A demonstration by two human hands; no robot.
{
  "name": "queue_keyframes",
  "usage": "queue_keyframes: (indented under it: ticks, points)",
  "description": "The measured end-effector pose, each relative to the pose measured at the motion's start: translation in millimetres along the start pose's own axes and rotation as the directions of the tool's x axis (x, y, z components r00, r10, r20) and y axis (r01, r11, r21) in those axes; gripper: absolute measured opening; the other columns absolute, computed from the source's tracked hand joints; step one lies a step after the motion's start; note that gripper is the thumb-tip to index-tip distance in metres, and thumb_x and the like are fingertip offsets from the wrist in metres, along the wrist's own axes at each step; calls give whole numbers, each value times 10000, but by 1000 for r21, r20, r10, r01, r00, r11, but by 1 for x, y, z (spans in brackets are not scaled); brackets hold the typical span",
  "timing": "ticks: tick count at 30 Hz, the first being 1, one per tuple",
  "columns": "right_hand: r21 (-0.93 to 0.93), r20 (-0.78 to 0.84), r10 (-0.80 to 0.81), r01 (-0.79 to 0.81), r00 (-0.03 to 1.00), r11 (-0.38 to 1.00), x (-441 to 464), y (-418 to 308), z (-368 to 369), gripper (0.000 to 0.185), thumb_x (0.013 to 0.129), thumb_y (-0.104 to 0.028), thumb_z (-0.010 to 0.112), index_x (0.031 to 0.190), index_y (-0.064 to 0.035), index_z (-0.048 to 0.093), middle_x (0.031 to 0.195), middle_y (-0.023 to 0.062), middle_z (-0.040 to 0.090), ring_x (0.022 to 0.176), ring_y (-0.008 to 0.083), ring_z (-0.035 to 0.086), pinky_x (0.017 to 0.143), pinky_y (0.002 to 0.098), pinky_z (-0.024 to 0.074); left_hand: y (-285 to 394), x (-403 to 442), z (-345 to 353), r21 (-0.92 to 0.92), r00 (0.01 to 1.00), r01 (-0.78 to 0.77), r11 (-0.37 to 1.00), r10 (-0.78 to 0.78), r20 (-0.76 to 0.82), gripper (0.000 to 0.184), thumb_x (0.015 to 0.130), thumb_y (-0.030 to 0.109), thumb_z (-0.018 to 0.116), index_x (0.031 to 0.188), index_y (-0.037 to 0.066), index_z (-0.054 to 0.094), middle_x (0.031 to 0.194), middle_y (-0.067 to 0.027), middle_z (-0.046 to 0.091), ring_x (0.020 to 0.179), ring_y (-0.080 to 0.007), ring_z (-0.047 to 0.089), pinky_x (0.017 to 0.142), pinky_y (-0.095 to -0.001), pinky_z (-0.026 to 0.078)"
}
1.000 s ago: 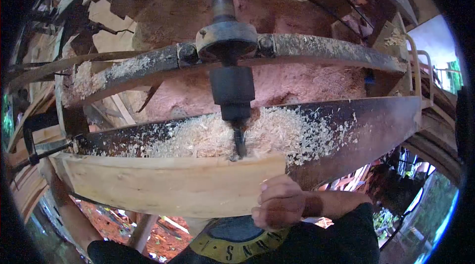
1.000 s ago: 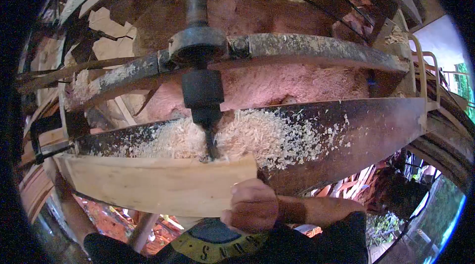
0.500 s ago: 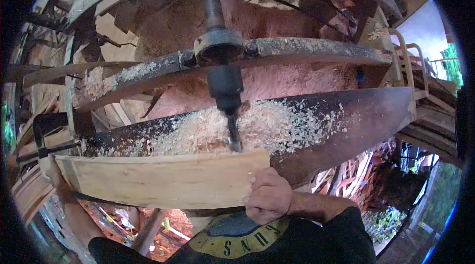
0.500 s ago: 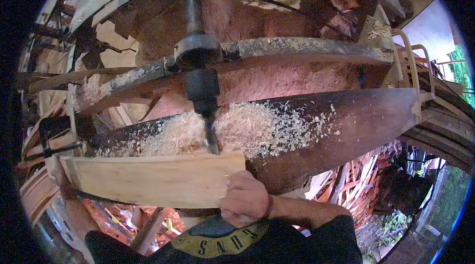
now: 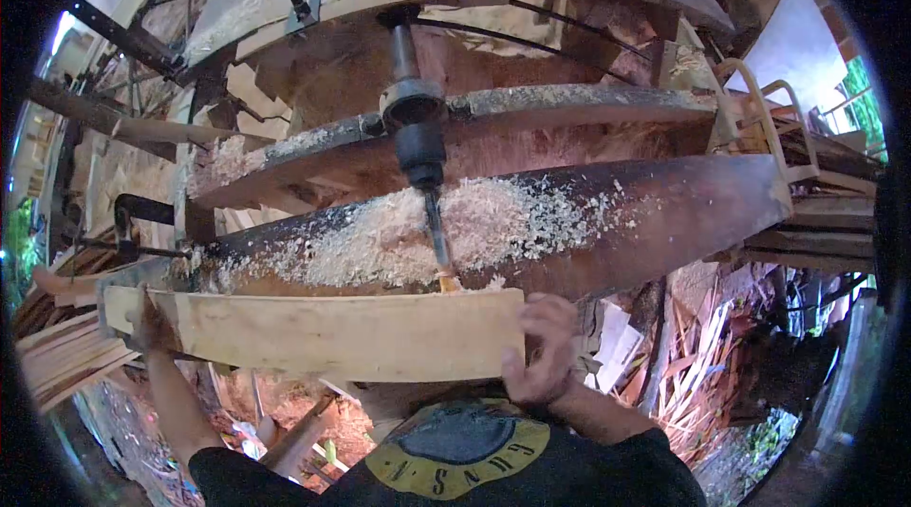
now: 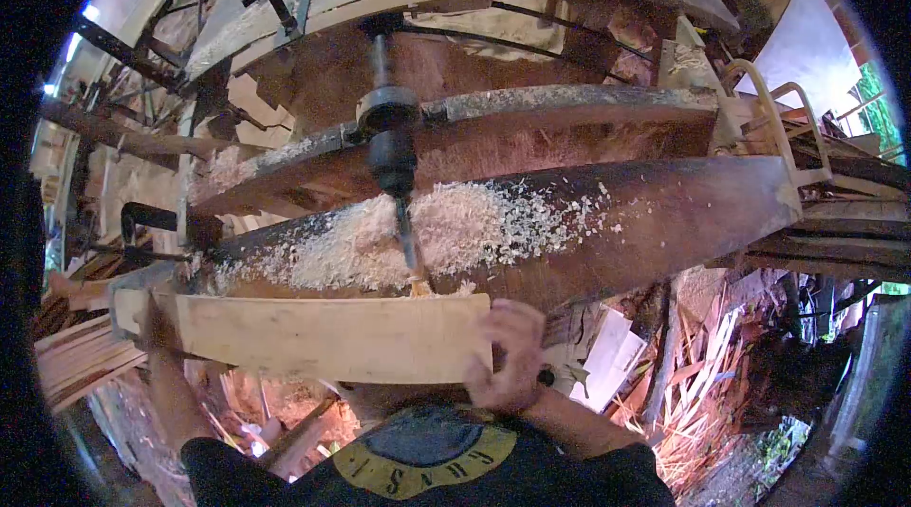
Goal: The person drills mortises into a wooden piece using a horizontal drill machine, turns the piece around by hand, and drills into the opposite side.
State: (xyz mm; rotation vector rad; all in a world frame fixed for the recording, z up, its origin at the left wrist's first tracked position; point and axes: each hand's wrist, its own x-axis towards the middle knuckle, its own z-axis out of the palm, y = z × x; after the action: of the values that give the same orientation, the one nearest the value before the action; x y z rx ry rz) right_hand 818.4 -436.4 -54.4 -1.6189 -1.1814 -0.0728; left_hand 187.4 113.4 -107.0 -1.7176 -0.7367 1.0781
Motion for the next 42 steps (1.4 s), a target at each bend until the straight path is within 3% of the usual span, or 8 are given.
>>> queue_keyframes:
  ticks: [3, 6, 9, 12, 15, 27, 30, 42]
  points:
    - [-33, -44, 405, -406, 913, 913, -24, -1, -24, 442, 904, -236, 706, 1233, 16, 554, 1093, 158, 650, 1036, 319, 619, 961, 436, 486, 1, -1, -37, 183, 987, -27, 983, 55, -150, 509, 1027, 134, 458, 1515, -11, 459, 1554, -159, 499, 1464, -352, 420, 1271, -558, 173]
    - [111, 350, 766, -836, 539, 538, -40, 10, -44, 527, 959, -352, 724, 1277, 30, 550, 1112, 129, 666, 1048, 236, 624, 965, 379, 493, -14, -23, -119, 294, 987, -132, 946, 99, 124, 603, 1063, 237, 378, 1618, 28, 267, 1648, -116, 372, 1528, -277, 309, 1300, -496, 87]
    - [181, 573, 697, -896, 430, 405, -43, 24, -32, 651, 949, -455, 739, 1348, 27, 556, 1216, 100, 650, 1114, 184, 597, 978, 361, 485, -5, -2, -102, 886, 864, -456, -86, 195, 464, 560, 1037, 220, 452, 1556, 23, 382, 1581, -129, 453, 1506, -291, 352, 1292, -542, 100]
    - [184, 642, 650, -905, 407, 384, -29, 11, -21, 738, 899, -475, 793, 1382, 27, 548, 1265, 134, 678, 1166, 207, 622, 1036, 365, 480, -1, 16, -76, 41, 768, -230, -972, -155, 622, 518, 1011, 204, 526, 1493, 17, 497, 1514, -143, 535, 1483, -306, 395, 1285, -588, 113]
    - [247, 566, 587, -798, 579, 549, -53, 17, -16, 765, 855, -422, 845, 1385, 33, 535, 1277, 153, 679, 1193, 231, 629, 1044, 383, 485, 0, 6, -53, -384, 622, -108, -917, -364, 693, 508, 1008, 198, 535, 1480, 13, 505, 1501, -143, 543, 1462, -304, 412, 1268, -572, 142]
    - [221, 518, 219, -376, 827, 900, -40, -5, -34, 728, 757, -153, 875, 1375, -31, 510, 1247, 193, 609, 1170, 392, 608, 1024, 450, 478, 6, -56, -8, -454, 587, -6, -891, -371, 720, 467, 996, 176, 575, 1425, -7, 537, 1446, -146, 578, 1378, -297, 478, 1200, -509, 255]
    - [157, 423, 28, -104, 906, 982, -12, 2, -30, 684, 740, -200, 895, 1316, -55, 555, 1231, 137, 626, 1169, 335, 598, 1033, 433, 456, 7, -69, -2, -468, 590, 14, -884, -370, 717, 457, 994, 170, 585, 1411, -11, 545, 1432, -147, 587, 1356, -296, 494, 1183, -493, 283]
    - [98, 456, 27, -80, 890, 992, -23, 25, -22, 760, 678, -405, 917, 1302, -102, 607, 1237, 96, 636, 1178, 321, 553, 1062, 462, 379, -12, -77, -58, -764, 404, 62, -643, -683, 608, 417, 982, 147, 625, 1356, -31, 577, 1377, -150, 621, 1272, -289, 560, 1115, -430, 396]
